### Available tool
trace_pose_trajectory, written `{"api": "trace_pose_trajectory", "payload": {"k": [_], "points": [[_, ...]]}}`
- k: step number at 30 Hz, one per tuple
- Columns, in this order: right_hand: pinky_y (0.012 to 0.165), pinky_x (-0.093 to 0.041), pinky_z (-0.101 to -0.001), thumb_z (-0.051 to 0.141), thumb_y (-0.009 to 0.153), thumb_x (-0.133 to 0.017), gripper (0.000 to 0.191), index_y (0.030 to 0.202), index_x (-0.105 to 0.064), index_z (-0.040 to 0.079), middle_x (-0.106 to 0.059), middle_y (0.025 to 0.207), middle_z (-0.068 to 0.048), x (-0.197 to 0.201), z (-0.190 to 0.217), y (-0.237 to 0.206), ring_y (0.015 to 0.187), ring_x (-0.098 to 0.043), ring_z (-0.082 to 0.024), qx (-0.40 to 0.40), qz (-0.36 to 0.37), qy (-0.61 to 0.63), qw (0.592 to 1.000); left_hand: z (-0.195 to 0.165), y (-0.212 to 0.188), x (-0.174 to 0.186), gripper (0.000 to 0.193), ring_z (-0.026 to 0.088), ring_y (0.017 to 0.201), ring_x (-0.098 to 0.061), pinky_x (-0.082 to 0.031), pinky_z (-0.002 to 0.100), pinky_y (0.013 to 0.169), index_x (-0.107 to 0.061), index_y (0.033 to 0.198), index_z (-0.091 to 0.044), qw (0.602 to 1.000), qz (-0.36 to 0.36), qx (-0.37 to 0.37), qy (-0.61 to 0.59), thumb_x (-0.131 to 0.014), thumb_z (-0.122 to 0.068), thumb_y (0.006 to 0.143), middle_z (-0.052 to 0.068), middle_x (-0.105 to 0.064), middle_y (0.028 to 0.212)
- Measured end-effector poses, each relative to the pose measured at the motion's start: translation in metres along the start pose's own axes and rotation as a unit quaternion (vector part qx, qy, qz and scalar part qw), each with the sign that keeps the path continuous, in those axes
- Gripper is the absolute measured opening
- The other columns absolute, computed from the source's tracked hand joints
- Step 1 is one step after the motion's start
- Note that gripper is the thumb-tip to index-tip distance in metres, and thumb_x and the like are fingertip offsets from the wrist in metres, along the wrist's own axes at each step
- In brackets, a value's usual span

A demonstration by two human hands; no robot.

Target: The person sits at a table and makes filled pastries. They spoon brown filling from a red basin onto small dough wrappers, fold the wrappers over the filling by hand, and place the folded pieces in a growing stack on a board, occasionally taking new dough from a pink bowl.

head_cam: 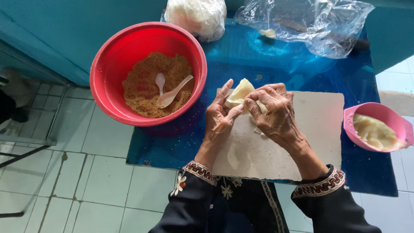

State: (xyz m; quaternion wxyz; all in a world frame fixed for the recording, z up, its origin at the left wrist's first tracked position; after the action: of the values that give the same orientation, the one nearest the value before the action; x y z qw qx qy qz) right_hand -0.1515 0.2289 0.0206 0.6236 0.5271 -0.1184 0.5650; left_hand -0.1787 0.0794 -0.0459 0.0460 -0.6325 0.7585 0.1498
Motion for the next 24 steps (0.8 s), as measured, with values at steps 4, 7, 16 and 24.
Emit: {"api": "trace_pose_trajectory", "payload": {"k": [4,7,16,24], "points": [[0.097,-0.047,-0.0406,0.022,0.101,-0.073,0.013,0.105,-0.072,0.009,-0.071,0.105,-0.004,-0.004,-0.012,0.004,0.106,-0.063,-0.027,-0.049,0.022,0.055,0.997,0.003,0.003,0.0,0.058,0.016,0.115,-0.064,-0.054,0.026,0.098,-0.049,0.15,0.0,0.999,-0.016,-0.001,0.043,-0.067,-0.001,0.094,0.01,-0.059,0.138],[0.091,-0.046,-0.0447,0.024,0.091,-0.079,0.019,0.099,-0.073,0.008,-0.072,0.101,-0.006,-0.002,-0.007,0.001,0.103,-0.062,-0.03,-0.017,0.025,0.039,0.999,0.004,0.003,0.002,0.052,0.015,0.119,-0.064,-0.052,0.026,0.104,-0.052,0.148,0.001,0.998,-0.017,-0.038,0.049,-0.066,-0.001,0.097,0.007,-0.06,0.133],[0.081,-0.053,-0.0294,0.02,0.102,-0.069,0.018,0.111,-0.07,0.005,-0.072,0.104,-0.005,0.02,-0.036,-0.001,0.095,-0.064,-0.015,-0.214,-0.014,0.285,0.934,0.005,0.003,0.003,0.047,0.017,0.121,-0.062,-0.049,0.027,0.104,-0.055,0.146,0.0,0.996,-0.049,-0.03,0.074,-0.065,-0.002,0.1,0.01,-0.062,0.136],[0.089,-0.053,-0.0242,0.011,0.105,-0.067,0.017,0.119,-0.065,0.001,-0.071,0.108,-0.003,0.068,-0.071,-0.033,0.096,-0.066,-0.009,-0.292,-0.046,0.505,0.811,0.011,0.001,0.004,0.046,0.018,0.127,-0.062,-0.05,0.029,0.109,-0.055,0.145,-0.001,0.997,-0.057,-0.017,0.056,-0.064,-0.004,0.1,0.013,-0.063,0.143]]}}
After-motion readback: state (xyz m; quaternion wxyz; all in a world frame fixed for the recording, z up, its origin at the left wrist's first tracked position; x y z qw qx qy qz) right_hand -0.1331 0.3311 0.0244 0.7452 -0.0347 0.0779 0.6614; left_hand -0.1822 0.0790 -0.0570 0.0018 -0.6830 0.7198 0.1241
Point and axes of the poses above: each hand's wrist, its own y-axis towards the middle knuckle, its own x-axis out of the back of the hand, z = x × y, the point moved 4 cm from there along y, towards the middle knuckle
